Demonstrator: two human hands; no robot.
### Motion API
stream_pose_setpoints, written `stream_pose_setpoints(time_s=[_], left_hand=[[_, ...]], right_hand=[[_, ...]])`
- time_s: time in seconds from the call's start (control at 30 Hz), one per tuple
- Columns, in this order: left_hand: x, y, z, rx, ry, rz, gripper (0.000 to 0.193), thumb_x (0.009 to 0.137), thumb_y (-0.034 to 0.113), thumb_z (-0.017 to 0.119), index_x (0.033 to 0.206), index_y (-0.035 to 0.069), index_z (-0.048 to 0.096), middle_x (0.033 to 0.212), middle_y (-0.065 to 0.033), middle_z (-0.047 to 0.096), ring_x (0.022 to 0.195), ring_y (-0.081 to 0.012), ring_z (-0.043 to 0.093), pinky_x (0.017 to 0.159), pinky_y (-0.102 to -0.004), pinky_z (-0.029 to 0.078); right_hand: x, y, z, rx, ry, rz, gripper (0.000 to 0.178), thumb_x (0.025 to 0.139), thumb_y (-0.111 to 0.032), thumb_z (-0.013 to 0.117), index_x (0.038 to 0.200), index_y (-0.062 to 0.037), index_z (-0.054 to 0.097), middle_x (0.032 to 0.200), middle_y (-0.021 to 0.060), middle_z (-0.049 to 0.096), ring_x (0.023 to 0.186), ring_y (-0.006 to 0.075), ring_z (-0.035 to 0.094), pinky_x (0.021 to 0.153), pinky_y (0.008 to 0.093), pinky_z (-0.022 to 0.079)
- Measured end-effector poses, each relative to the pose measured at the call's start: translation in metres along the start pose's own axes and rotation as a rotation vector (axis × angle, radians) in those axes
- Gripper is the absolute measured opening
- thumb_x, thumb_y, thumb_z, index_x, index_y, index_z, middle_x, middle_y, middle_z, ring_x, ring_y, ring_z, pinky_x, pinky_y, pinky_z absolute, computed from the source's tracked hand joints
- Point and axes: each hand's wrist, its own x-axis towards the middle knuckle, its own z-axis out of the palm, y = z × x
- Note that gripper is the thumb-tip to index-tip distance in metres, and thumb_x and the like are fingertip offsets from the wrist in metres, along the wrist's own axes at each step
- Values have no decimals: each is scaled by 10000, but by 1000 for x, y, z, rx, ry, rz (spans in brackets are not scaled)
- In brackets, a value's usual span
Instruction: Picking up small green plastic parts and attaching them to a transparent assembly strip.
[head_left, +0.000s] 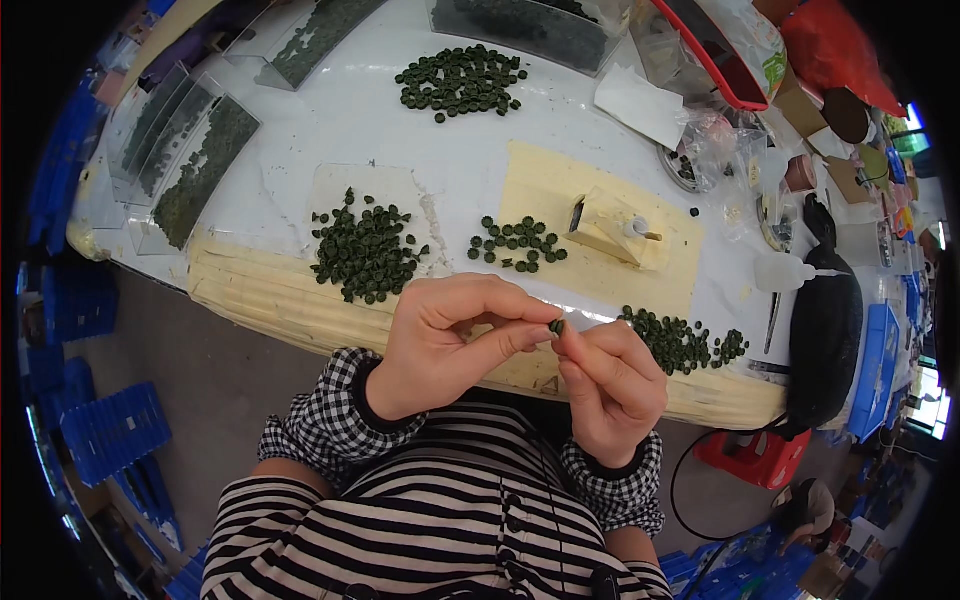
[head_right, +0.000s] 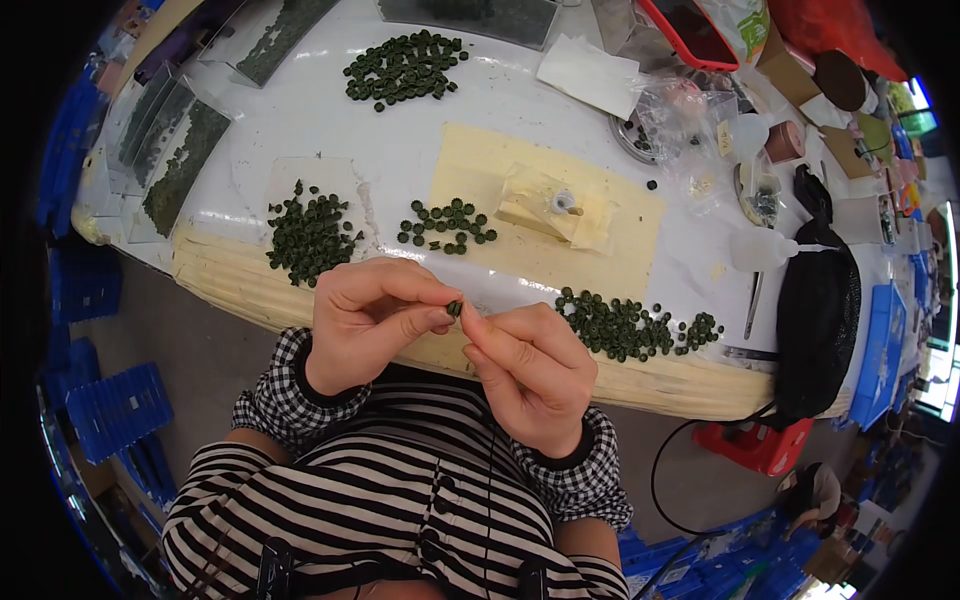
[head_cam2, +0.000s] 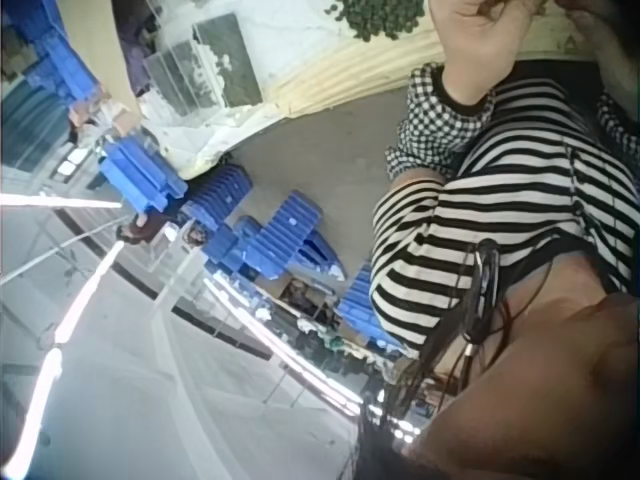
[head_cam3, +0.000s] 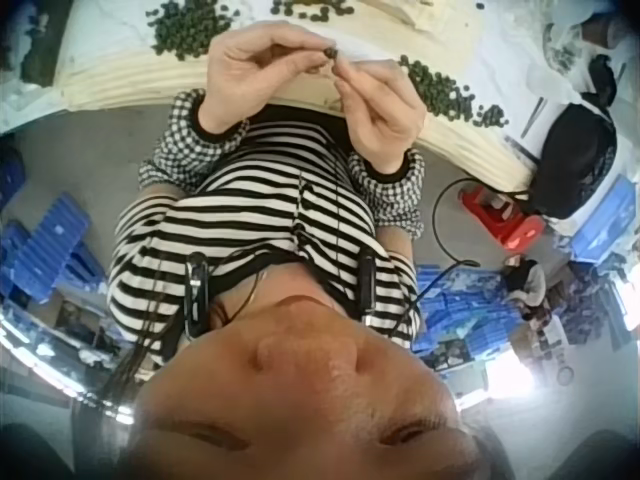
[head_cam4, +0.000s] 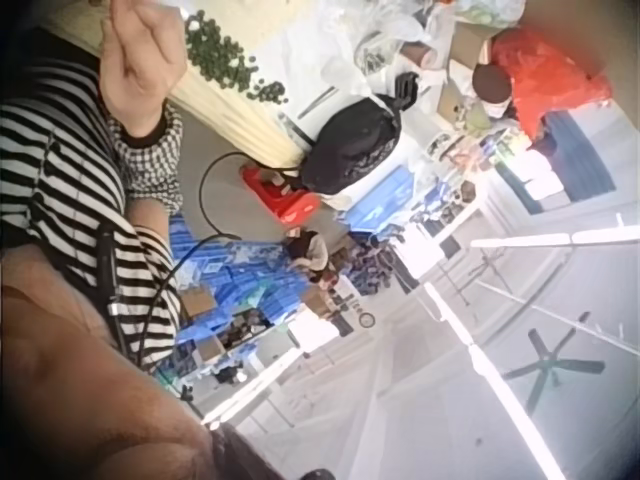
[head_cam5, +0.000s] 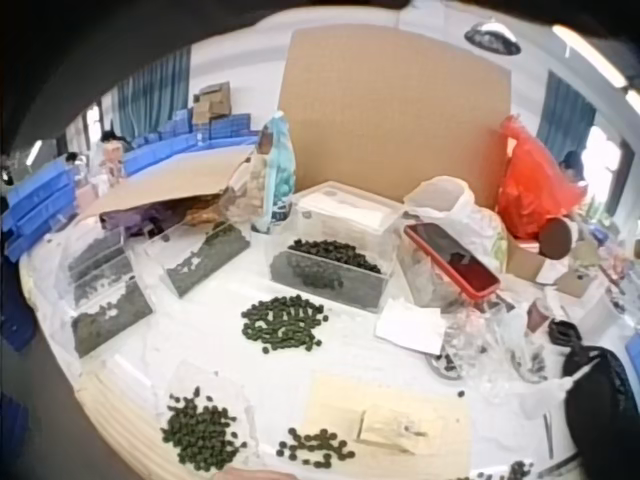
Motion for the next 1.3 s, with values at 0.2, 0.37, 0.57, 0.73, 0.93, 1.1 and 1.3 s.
stream_pose_setpoints(time_s=[0.2,0.37,0.57,0.73,0.93,1.1,1.3], left_hand=[[0,-1,-1,-13,-4,13,154,857,-32,673,1009,-34,698,936,-130,695,834,-135,666,731,-234,536],[0,-2,-1,72,0,59,150,838,-38,685,984,-18,712,899,-123,709,804,-138,670,701,-237,528],[0,-1,-2,188,-11,119,158,837,-73,664,980,-23,712,867,-129,703,753,-145,665,659,-232,520],[0,2,-1,132,-16,44,156,848,-83,646,983,-33,707,847,-126,693,737,-139,659,647,-225,515],[1,0,0,146,-3,31,139,833,-31,693,962,6,728,841,-98,710,725,-112,651,629,-214,506],[1,-2,0,162,2,58,137,832,-28,695,960,7,728,841,-97,711,720,-110,647,622,-217,504],[0,-2,1,129,20,22,149,832,-27,697,975,3,724,854,-103,706,720,-109,647,627,-216,504]], right_hand=[[1,1,2,-68,7,-65,364,730,59,739,1086,-10,708,815,68,640,681,182,582,606,278,464],[2,1,3,-87,8,-78,355,724,56,745,1071,-9,714,805,69,638,666,182,574,594,279,461],[1,0,1,-90,-4,-73,349,714,62,748,1055,-6,718,803,66,638,658,181,575,581,278,460],[1,1,0,-147,-14,-102,345,695,69,749,1031,-3,723,801,69,637,643,183,577,563,280,460],[2,-1,-2,-151,-33,-91,327,726,65,728,1045,-3,716,781,67,627,649,186,562,583,280,438],[3,0,-3,-158,-44,-92,350,699,62,743,1042,-2,718,802,66,635,647,189,589,575,286,465],[1,0,-1,-158,-21,-84,370,699,65,739,1062,-3,714,804,65,634,653,183,586,582,279,465]])
